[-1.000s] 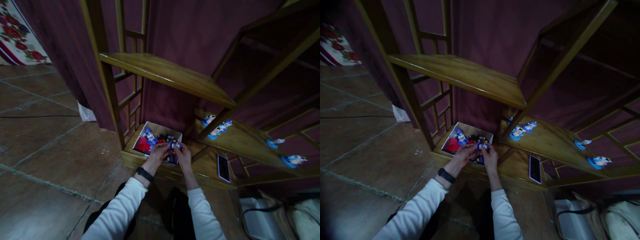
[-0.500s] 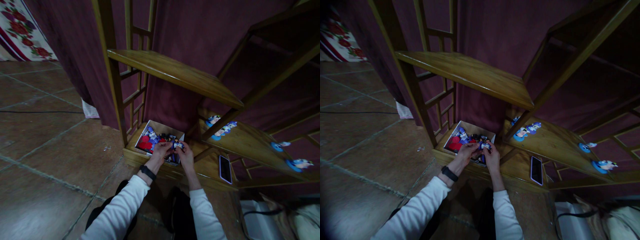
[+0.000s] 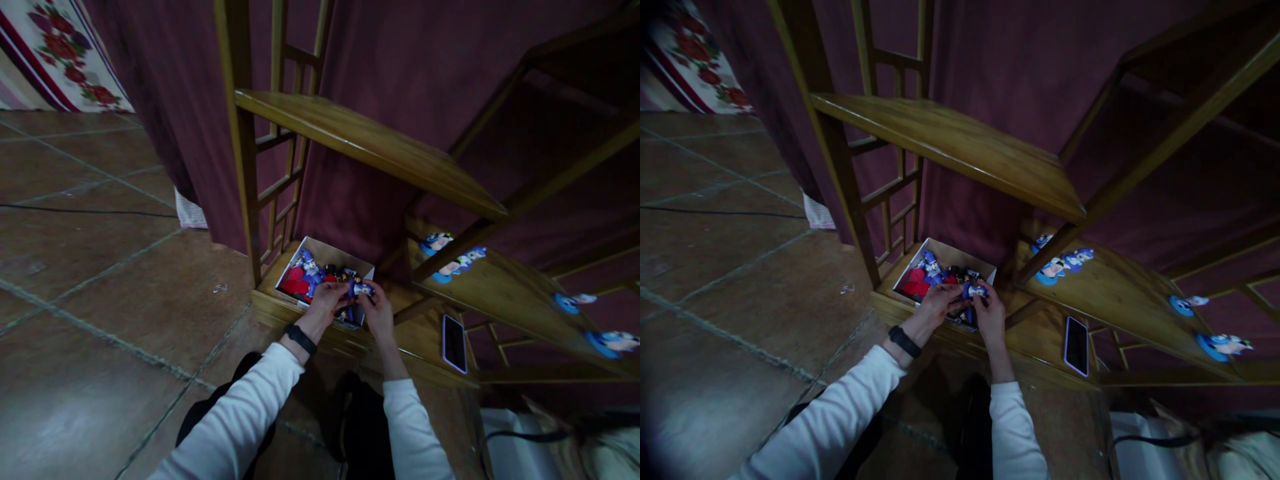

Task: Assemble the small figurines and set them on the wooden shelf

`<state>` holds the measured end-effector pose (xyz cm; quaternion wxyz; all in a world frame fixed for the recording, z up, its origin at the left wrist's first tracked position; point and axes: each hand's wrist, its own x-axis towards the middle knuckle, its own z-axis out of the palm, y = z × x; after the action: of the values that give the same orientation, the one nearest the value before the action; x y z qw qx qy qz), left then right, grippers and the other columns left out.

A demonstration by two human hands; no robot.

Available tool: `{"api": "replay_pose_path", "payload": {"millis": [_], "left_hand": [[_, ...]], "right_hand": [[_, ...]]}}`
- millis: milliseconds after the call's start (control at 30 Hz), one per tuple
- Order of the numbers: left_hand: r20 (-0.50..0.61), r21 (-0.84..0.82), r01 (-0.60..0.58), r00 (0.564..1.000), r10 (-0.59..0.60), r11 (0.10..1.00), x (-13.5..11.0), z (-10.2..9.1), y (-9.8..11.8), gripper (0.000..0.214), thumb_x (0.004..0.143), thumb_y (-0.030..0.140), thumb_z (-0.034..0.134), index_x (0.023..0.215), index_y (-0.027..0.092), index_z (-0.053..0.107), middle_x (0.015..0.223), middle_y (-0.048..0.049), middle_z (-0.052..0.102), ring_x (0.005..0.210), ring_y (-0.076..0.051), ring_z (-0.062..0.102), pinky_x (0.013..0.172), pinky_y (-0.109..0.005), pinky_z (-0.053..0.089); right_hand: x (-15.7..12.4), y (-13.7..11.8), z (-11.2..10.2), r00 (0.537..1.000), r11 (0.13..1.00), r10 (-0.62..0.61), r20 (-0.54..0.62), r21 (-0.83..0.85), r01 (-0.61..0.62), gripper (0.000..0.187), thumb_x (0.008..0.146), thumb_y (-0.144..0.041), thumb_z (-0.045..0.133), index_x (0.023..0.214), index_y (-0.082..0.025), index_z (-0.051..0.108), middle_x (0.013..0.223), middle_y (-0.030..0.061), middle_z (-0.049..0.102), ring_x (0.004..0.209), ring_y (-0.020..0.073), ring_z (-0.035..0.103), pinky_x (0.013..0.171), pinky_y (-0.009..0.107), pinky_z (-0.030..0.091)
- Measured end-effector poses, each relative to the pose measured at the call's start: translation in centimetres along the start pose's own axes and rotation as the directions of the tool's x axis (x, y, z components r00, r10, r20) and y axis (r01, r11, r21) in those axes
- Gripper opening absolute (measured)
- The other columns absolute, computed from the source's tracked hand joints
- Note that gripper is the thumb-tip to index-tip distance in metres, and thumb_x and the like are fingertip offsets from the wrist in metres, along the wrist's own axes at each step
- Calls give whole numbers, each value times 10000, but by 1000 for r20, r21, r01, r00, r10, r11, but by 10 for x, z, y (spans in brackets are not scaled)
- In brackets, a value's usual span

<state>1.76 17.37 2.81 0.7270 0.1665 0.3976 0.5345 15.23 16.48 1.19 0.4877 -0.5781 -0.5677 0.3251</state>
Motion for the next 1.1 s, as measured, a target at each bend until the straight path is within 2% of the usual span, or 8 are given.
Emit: {"api": "replay_pose_path", "payload": {"millis": [267, 433, 633, 767, 967, 1100], "left_hand": [[-28, 3, -12, 1000, 12, 1000, 1, -3, 1, 213, 592, 233, 781, 616, 94, 620, 590, -45, 618, 563, -129, 588, 670, -354, 549], [-20, 40, -10, 1000, 11, 999, 2, -7, 2, 207, 571, 220, 789, 611, 99, 627, 591, -50, 626, 557, -135, 593, 658, -338, 544], [-26, 71, 19, 1000, -17, 997, 4, -13, 2, 216, 550, 206, 798, 599, 106, 613, 591, -49, 627, 558, -145, 599, 629, -338, 545], [-46, 33, -9, 999, 10, 999, 2, -14, 2, 203, 555, 171, 791, 595, 98, 606, 588, -41, 612, 554, -151, 598, 626, -362, 551], [-83, 31, -25, 996, 28, 999, -1, -12, 4, 190, 557, 154, 789, 601, 94, 615, 579, -40, 617, 535, -147, 596, 604, -341, 545], [-47, 70, -37, 998, 40, 997, -2, -12, 7, 199, 539, 178, 800, 603, 88, 634, 578, -46, 627, 533, -146, 602, 610, -319, 533]], "right_hand": [[0, -2, -1, 994, 990, -107, 33, -93, 110, 355, 761, -316, 562, 1104, -229, 593, 1089, 63, 639, 980, 203, 588, 860, 354, 475], [4, -2, -6, 975, 969, -175, 139, -153, 196, 312, 784, -302, 538, 1081, -230, 599, 1054, 64, 623, 966, 198, 584, 829, 334, 480], [2, -9, -7, 953, 936, -199, 229, -243, 254, 293, 813, -296, 511, 1087, -246, 598, 1050, 59, 612, 973, 203, 581, 847, 341, 476], [-1, -13, -4, 944, 909, -223, 242, -298, 291, 306, 832, -276, 481, 1119, -249, 583, 1092, 65, 600, 1013, 212, 567, 888, 357, 455], [-1, -16, 1, 938, 888, -249, 241, -330, 321, 317, 836, -263, 477, 1136, -257, 578, 1096, 63, 607, 1015, 213, 568, 899, 360, 449], [-1, -15, 2, 943, 895, -248, 223, -320, 311, 320, 839, -271, 479, 1144, -261, 575, 1102, 60, 611, 1006, 210, 577, 892, 357, 458]]}}
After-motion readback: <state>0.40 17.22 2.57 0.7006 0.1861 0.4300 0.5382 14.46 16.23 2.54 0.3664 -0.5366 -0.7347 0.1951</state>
